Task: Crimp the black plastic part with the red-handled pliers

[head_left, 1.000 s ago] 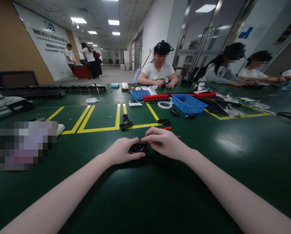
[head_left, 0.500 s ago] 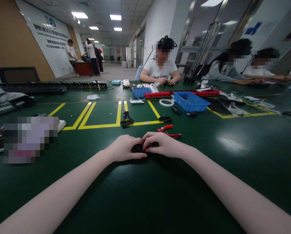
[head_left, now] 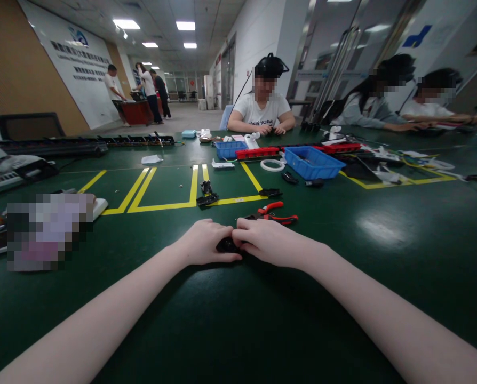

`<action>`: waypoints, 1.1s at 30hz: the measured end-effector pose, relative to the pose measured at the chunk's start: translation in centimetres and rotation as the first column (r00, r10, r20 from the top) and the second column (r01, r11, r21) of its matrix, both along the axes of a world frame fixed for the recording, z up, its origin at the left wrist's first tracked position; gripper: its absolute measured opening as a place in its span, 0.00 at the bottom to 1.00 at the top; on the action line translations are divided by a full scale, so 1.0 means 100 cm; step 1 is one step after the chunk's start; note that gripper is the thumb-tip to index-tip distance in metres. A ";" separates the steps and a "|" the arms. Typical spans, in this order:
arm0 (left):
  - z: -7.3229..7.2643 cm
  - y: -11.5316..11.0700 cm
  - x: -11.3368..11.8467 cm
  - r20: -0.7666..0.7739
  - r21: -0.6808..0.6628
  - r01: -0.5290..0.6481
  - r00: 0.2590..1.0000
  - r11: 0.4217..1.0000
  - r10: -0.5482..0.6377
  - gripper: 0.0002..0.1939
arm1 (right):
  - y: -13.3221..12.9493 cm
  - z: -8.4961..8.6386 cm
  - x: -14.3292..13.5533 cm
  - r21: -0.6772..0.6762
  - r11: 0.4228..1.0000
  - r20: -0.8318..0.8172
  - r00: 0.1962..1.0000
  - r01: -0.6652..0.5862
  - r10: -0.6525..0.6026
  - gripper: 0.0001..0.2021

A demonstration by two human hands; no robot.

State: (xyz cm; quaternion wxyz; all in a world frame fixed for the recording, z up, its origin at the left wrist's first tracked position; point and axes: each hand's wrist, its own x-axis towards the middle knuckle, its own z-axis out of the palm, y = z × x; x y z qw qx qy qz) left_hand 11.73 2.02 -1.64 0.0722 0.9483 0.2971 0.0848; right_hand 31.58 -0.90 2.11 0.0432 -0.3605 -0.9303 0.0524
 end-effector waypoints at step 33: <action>-0.005 0.004 -0.003 0.082 -0.011 -0.076 0.994 0.997 0.076 0.18 | 0.002 -0.009 -0.010 0.198 0.977 0.246 0.969 -0.080 0.029 0.07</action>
